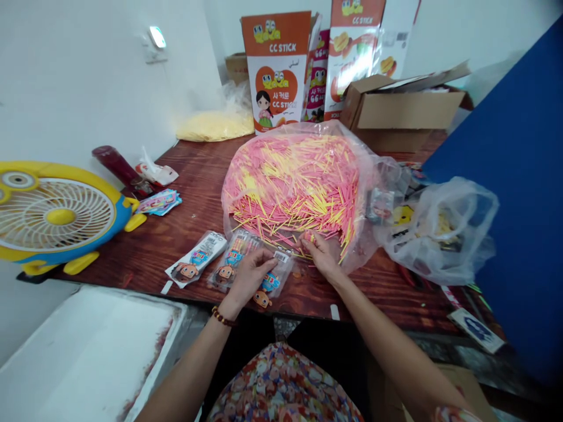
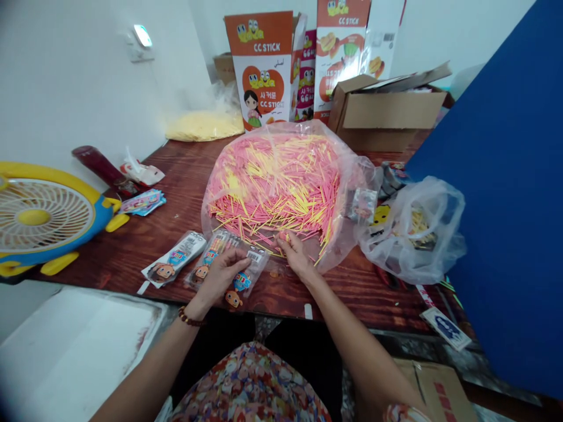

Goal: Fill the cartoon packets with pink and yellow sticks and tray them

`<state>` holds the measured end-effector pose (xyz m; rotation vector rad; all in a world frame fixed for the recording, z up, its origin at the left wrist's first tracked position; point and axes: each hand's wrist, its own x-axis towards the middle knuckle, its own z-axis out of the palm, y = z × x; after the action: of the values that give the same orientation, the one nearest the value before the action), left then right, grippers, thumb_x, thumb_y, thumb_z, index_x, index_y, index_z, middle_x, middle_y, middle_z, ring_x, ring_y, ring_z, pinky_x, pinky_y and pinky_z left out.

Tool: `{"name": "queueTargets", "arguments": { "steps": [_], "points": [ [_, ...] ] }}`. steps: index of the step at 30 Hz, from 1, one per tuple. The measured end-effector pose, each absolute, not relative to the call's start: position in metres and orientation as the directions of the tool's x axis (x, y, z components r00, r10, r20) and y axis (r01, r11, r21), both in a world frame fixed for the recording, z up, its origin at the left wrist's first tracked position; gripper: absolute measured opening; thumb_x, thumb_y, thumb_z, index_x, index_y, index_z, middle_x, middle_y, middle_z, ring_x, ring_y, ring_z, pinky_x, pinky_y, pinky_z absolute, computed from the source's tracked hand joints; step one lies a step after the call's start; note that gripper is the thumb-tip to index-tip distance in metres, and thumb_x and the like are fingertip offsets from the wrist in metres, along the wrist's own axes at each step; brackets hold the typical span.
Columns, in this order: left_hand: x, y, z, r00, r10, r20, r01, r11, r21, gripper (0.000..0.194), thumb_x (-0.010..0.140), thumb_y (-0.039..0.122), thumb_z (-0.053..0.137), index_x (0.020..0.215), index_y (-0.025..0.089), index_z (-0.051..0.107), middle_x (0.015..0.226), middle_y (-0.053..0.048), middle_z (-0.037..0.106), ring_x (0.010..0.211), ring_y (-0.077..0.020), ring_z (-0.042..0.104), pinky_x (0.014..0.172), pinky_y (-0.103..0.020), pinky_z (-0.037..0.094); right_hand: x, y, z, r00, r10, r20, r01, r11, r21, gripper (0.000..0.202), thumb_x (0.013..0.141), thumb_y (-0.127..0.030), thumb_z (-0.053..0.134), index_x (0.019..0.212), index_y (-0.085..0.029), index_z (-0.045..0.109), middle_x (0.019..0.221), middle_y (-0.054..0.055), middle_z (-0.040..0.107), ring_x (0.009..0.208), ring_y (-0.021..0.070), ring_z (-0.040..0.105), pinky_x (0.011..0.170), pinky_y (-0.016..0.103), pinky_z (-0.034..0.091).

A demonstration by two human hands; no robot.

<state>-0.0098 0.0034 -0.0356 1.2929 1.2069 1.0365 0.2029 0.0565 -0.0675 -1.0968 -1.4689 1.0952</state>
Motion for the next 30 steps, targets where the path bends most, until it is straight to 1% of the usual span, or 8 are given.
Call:
{"name": "queueTargets", "arguments": {
  "steps": [2,4,9,12,17,22,25,30],
  "points": [
    [-0.007,0.003,-0.03,0.134,0.989,-0.055,0.11,0.041,0.993,0.022,0.078,0.037,0.069,0.073,0.017,0.061,0.068,0.002,0.058,0.064,-0.0121,0.05,0.063,-0.024,0.039,0.201,0.052,-0.053,-0.175,0.968,0.178,0.07,0.192,-0.979,0.028,0.088,-0.05,0.054,0.088,-0.022,0.057,0.081,0.001,0.068,0.071,0.0167,0.057,0.069,0.029,0.045],
    [-0.006,0.003,-0.026,0.15,0.987,-0.063,0.162,0.038,0.986,0.021,0.078,0.035,0.068,0.071,0.017,0.061,0.066,0.002,0.058,0.063,-0.0121,0.049,0.062,-0.024,0.038,0.2,0.047,-0.036,-0.234,0.956,0.176,0.101,0.204,-0.974,0.028,0.09,-0.049,0.053,0.086,-0.022,0.056,0.083,0.003,0.067,0.075,0.0172,0.059,0.071,0.029,0.046],
    [-0.007,0.002,-0.022,0.186,0.979,-0.08,0.245,0.033,0.969,0.021,0.078,0.037,0.066,0.07,0.017,0.063,0.066,0.001,0.06,0.064,-0.0139,0.05,0.061,-0.025,0.038,0.199,0.039,-0.006,-0.392,0.899,0.194,0.393,0.354,-0.849,0.019,0.092,-0.037,0.052,0.081,-0.022,0.057,0.079,0.002,0.064,0.077,0.0182,0.057,0.073,0.029,0.044],
    [-0.01,0.0,-0.022,0.195,0.975,-0.106,0.274,0.049,0.96,0.023,0.08,0.038,0.065,0.07,0.017,0.064,0.065,0.001,0.06,0.063,-0.0142,0.05,0.06,-0.025,0.037,0.196,0.038,-0.001,-0.512,0.837,0.194,0.411,0.437,-0.8,0.013,0.091,-0.028,0.049,0.085,-0.022,0.058,0.081,0.003,0.064,0.076,0.0183,0.056,0.072,0.028,0.043],
    [-0.016,-0.005,-0.02,0.193,0.972,-0.136,0.34,0.064,0.938,0.025,0.08,0.039,0.066,0.067,0.018,0.065,0.059,0.003,0.056,0.056,-0.012,0.044,0.054,-0.025,0.031,0.195,0.036,-0.002,-0.477,0.863,0.167,0.46,0.407,-0.789,0.013,0.094,-0.029,0.046,0.086,-0.023,0.054,0.079,0.002,0.065,0.074,0.0191,0.058,0.067,0.027,0.041],
    [-0.017,-0.003,-0.019,0.216,0.968,-0.125,0.32,0.051,0.946,0.027,0.081,0.038,0.065,0.064,0.018,0.061,0.057,0.004,0.052,0.054,-0.0109,0.041,0.052,-0.024,0.03,0.189,0.033,-0.009,-0.568,0.794,0.215,0.446,0.517,-0.731,0.011,0.095,-0.025,0.047,0.091,-0.022,0.057,0.086,0.004,0.064,0.078,0.0194,0.058,0.07,0.029,0.041],
    [-0.016,-0.002,-0.019,0.24,0.963,-0.126,0.325,0.043,0.945,0.029,0.081,0.037,0.064,0.061,0.018,0.058,0.056,0.004,0.049,0.054,-0.0107,0.038,0.051,-0.024,0.028,0.186,0.032,-0.013,-0.567,0.793,0.223,0.486,0.541,-0.687,0.011,0.094,-0.022,0.047,0.088,-0.022,0.056,0.082,0.003,0.061,0.073,0.0185,0.055,0.068,0.029,0.039],
    [-0.017,-0.003,-0.021,0.264,0.956,-0.124,0.354,0.024,0.935,0.034,0.085,0.04,0.059,0.059,0.018,0.053,0.054,0.005,0.043,0.054,-0.0105,0.035,0.051,-0.024,0.026,0.188,0.032,-0.011,-0.549,0.814,0.19,0.442,0.476,-0.76,0.012,0.095,-0.03,0.047,0.091,-0.023,0.055,0.08,0.002,0.061,0.072,0.0182,0.054,0.068,0.03,0.04]
  ]
}}
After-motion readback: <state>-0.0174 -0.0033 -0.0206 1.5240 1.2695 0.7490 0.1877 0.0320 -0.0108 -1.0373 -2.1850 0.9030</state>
